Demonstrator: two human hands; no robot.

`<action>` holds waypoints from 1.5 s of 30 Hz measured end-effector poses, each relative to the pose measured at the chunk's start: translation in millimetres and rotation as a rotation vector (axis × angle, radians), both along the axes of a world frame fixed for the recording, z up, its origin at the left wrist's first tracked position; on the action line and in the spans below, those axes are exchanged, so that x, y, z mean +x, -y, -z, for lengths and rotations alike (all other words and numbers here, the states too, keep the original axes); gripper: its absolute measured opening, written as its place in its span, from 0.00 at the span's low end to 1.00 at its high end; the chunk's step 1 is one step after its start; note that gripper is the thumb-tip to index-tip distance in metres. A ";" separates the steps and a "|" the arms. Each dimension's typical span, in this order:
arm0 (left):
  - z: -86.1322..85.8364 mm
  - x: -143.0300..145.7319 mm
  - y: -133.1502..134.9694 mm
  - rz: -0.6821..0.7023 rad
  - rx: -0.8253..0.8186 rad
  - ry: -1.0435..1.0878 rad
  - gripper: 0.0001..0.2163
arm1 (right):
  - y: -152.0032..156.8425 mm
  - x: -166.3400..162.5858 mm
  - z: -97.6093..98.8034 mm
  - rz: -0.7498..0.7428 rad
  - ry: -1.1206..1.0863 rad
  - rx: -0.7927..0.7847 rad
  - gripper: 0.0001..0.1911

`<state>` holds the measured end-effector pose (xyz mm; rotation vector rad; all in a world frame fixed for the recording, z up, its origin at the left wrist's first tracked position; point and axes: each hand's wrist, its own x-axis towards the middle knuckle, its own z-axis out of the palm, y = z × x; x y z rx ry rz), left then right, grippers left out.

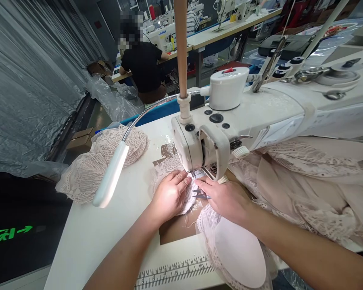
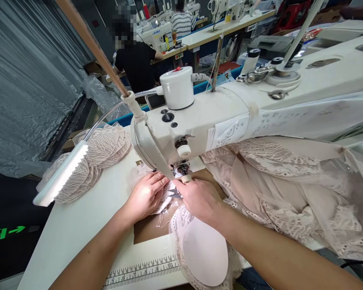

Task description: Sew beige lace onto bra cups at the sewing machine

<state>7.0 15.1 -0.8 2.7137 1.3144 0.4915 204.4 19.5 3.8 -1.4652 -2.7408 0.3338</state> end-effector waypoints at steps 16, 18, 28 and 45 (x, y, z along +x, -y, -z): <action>-6.9 -7.3 10.7 0.041 -0.026 -0.013 0.20 | 0.1 8.8 9.9 -0.001 -0.279 0.033 0.19; -6.7 -7.8 10.1 0.064 -0.016 -0.001 0.19 | 0.1 8.5 10.2 -0.043 -0.276 0.045 0.22; 0.4 -8.6 6.0 0.197 0.018 -0.032 0.16 | 2.7 5.1 1.4 -0.094 -0.126 0.072 0.20; -1.2 -6.8 6.5 -0.081 -0.022 -0.002 0.20 | -0.6 4.1 1.9 0.096 -0.305 -0.050 0.18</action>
